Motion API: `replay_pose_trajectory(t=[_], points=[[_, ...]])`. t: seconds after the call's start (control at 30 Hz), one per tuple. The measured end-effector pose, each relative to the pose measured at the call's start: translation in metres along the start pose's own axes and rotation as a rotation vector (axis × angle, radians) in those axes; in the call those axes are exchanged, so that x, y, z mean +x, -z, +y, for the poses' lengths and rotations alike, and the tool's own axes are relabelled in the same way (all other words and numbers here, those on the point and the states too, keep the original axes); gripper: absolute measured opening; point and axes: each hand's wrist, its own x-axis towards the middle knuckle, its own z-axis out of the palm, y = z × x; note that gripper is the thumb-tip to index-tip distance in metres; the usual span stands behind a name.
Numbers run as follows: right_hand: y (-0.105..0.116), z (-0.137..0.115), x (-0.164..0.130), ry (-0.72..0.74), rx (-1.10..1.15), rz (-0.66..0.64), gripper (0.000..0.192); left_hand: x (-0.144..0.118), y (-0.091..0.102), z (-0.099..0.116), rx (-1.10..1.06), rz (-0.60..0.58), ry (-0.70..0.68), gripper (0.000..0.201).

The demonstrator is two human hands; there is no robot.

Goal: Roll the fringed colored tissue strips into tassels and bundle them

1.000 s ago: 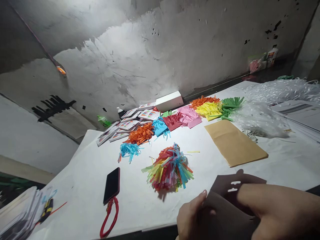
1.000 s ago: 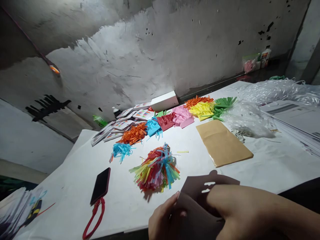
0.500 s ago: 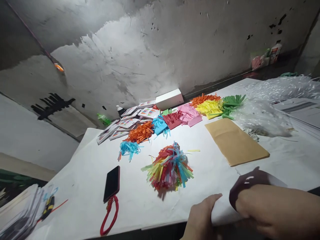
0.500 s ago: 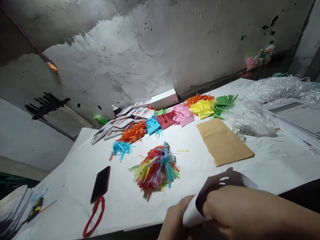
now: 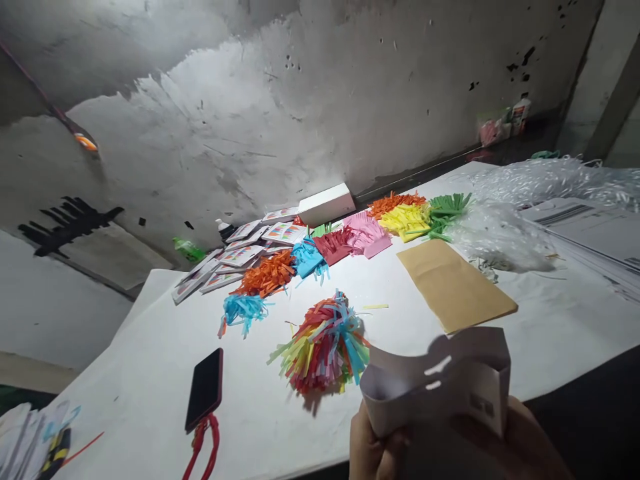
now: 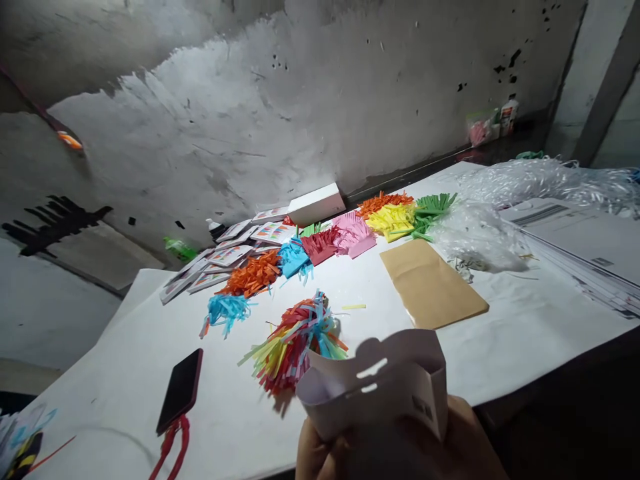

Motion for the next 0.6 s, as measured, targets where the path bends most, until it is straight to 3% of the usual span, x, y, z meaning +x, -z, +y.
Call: replay_pose_trajectory(t=[0.17, 0.23, 0.4, 0.5, 0.6], points=[[-0.008, -0.026, 0.006, -0.186, 0.319, 0.066, 0.048, -0.001, -0.013, 0.001, -0.108, 0.116, 0.093, 0.081], [-0.008, -0.022, 0.008, -0.233, 0.385, 0.067, 0.049, -0.001, -0.016, 0.003, -0.118, 0.161, 0.082, 0.077], [-0.018, 0.002, 0.002, -0.219, 0.272, 0.129, 0.041, -0.005, -0.026, -0.006, 0.016, 0.277, -0.092, 0.078], [-0.021, 0.004, -0.002, -0.308, 0.263, 0.238, 0.037, -0.004, -0.028, -0.012, 0.115, 0.254, -0.064, 0.067], [-0.018, 0.001, -0.003, -0.441, 0.326, 0.256, 0.040, -0.001, -0.022, -0.013, 0.116, 0.138, -0.113, 0.056]])
